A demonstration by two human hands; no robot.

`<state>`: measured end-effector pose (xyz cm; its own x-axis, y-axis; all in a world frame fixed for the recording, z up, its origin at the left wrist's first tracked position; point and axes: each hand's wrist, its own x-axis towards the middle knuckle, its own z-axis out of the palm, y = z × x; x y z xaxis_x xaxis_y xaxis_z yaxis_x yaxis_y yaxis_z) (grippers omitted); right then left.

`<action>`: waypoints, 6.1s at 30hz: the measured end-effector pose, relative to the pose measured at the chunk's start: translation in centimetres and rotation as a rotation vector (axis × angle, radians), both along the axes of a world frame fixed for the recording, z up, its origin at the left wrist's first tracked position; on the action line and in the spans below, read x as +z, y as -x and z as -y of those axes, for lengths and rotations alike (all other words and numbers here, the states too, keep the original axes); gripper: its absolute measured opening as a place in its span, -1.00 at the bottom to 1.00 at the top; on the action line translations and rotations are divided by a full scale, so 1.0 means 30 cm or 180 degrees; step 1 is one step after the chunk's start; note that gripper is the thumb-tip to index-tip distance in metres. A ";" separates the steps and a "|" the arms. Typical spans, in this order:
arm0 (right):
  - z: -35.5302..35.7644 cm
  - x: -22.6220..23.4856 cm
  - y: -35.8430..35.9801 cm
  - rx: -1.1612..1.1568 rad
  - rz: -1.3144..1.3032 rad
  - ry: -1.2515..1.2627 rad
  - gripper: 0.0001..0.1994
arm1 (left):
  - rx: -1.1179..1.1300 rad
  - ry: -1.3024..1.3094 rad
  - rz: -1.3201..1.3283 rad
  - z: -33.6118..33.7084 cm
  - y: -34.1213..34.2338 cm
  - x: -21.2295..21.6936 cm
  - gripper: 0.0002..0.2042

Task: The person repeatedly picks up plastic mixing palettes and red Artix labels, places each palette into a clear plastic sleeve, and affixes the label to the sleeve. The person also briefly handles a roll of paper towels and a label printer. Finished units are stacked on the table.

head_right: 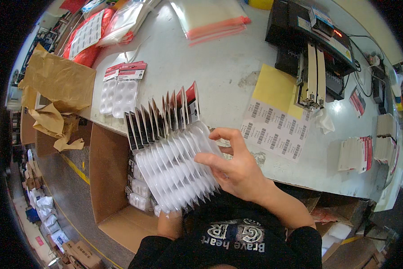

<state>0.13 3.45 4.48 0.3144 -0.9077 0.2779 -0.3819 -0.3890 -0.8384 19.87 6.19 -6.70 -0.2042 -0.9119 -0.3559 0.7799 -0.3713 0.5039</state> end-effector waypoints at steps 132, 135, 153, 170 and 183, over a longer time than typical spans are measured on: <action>0.399 -0.200 0.070 0.0078 -0.1995 -0.0703 -0.90 | -0.1021 0.0867 0.1774 -0.241 -0.214 0.077 -0.09; 0.372 -0.222 0.064 0.0327 -0.2166 -0.0365 -0.85 | -0.1006 0.0559 0.1595 -0.321 -0.266 0.021 -0.06; 0.343 -0.256 0.063 0.0420 -0.2625 0.1151 -0.92 | -0.1161 0.0464 0.1546 -0.351 -0.246 0.065 0.17; 0.231 -0.089 0.110 0.1157 -0.1399 -0.1673 -0.84 | -0.1751 0.1549 0.2532 -0.249 -0.013 0.125 0.36; 0.191 -0.097 0.160 0.1321 -0.0685 -0.1772 -0.90 | -0.1302 0.1346 0.1992 -0.255 0.017 0.082 0.45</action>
<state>-4.66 -2.29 1.56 0.6593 -0.6905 -0.2974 -0.4744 -0.0752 -0.8771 19.35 13.85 -4.24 -0.4253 -0.8909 -0.1595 0.1579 -0.2466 0.9562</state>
